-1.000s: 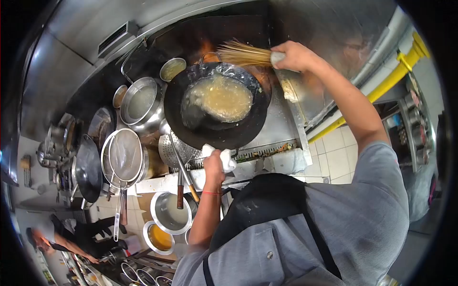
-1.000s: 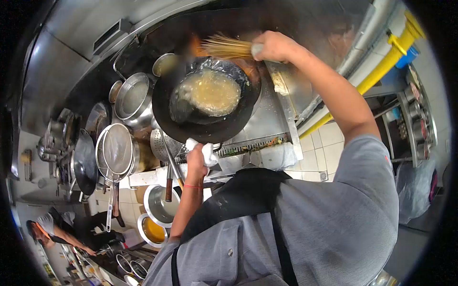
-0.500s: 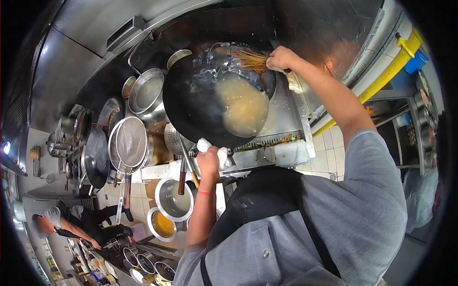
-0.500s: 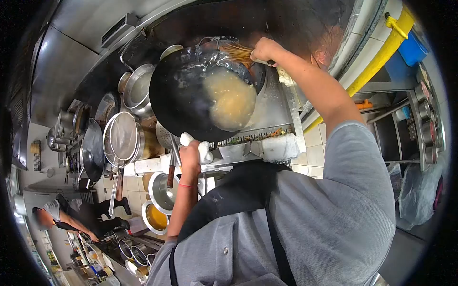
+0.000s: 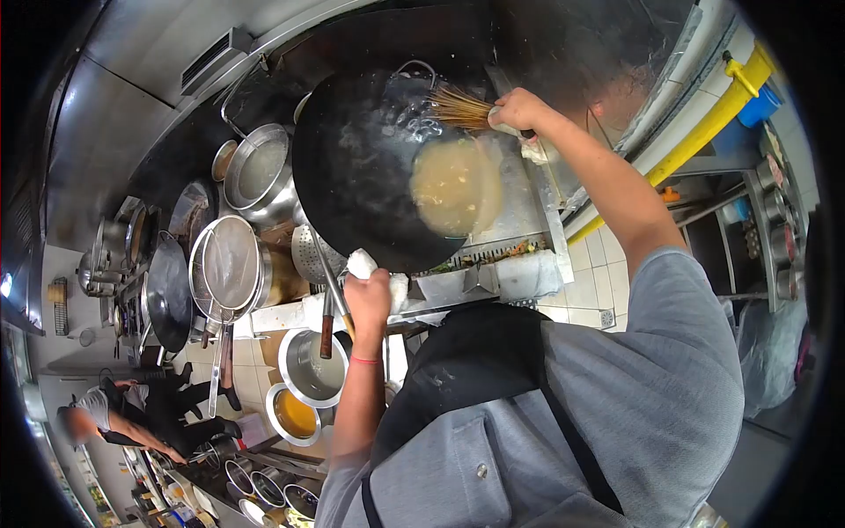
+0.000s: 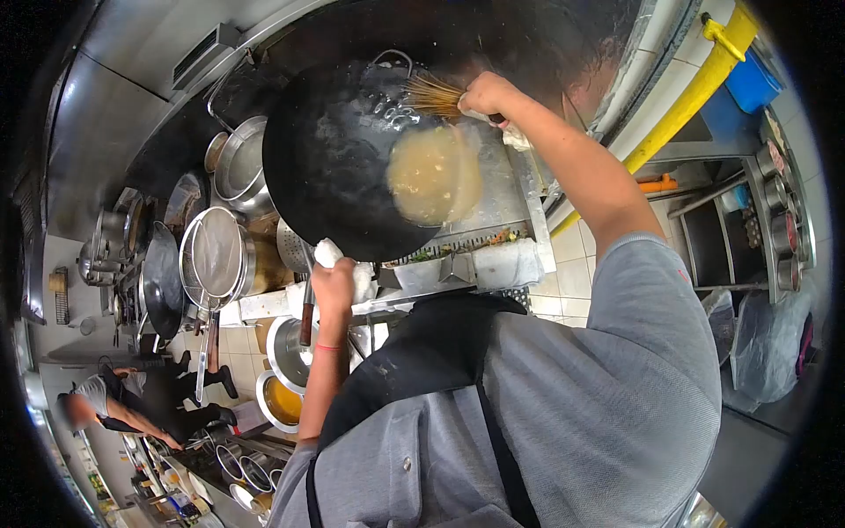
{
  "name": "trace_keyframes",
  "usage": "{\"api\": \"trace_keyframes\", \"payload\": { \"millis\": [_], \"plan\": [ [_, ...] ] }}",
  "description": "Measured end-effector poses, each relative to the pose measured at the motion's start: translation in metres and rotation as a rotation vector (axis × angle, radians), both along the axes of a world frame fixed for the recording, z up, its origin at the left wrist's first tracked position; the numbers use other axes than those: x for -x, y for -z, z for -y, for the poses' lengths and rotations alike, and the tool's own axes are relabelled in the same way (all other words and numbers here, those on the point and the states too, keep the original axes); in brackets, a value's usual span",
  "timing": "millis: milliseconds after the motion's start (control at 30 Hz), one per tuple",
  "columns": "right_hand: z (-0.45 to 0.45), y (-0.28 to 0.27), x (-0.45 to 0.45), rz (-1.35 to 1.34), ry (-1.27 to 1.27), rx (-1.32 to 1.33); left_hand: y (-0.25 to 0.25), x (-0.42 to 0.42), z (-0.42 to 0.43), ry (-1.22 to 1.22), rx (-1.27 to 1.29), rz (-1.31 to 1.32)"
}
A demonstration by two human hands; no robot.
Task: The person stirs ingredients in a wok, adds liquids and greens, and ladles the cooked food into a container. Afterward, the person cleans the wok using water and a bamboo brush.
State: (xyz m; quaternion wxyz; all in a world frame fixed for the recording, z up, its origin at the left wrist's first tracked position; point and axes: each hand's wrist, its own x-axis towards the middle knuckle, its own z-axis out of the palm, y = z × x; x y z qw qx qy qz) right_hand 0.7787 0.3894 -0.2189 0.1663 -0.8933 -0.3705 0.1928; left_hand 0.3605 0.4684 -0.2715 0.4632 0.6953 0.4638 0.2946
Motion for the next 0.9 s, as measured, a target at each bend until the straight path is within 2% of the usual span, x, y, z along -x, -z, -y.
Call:
{"api": "trace_keyframes", "payload": {
  "millis": [33,100,233,300,433,500,567,633,700,733,767,833,867,900],
  "plan": [
    [0.003,-0.003,0.003,-0.003,0.004,0.003,-0.006,0.001,-0.003,0.02,-0.001,0.003],
    [0.011,-0.013,0.015,-0.199,0.123,-0.002,-0.015,0.003,-0.011,0.054,0.047,0.02],
    [0.021,0.003,0.017,-0.074,0.039,-0.054,-0.008,0.015,-0.031,0.066,-0.021,-0.056],
    [0.04,-0.024,0.053,-0.333,0.203,-0.105,-0.011,0.017,-0.036,0.099,-0.045,-0.098],
    [0.057,0.026,0.071,-0.373,0.326,-0.139,-0.046,0.016,-0.026,0.147,-0.191,-0.177],
    [0.07,0.072,0.077,-0.388,0.367,-0.385,-0.043,0.022,-0.023,0.142,-0.278,-0.21],
    [0.088,0.092,0.108,-0.399,0.4,-0.469,-0.044,0.031,-0.014,0.183,-0.266,-0.314],
    [0.094,0.104,0.113,-0.409,0.445,-0.558,-0.014,0.053,-0.019,0.212,-0.374,-0.298],
    [0.102,0.116,0.113,-0.314,0.363,-0.622,-0.007,0.057,-0.017,0.175,-0.341,-0.217],
    [0.105,0.125,0.099,-0.227,0.31,-0.576,-0.006,0.057,-0.021,0.19,-0.212,-0.158],
    [0.105,0.114,0.098,-0.231,0.323,-0.566,0.003,0.059,-0.03,0.158,-0.232,-0.137],
    [0.1,0.078,0.103,-0.468,0.464,-0.629,0.009,0.057,-0.053,0.157,-0.059,-0.078],
    [0.106,0.098,0.104,-0.491,0.462,-0.705,0.011,0.056,-0.06,0.133,0.026,-0.076],
    [0.115,0.094,0.129,-0.431,0.527,-0.694,0.013,0.053,-0.066,0.111,0.105,-0.069]
  ]
}}
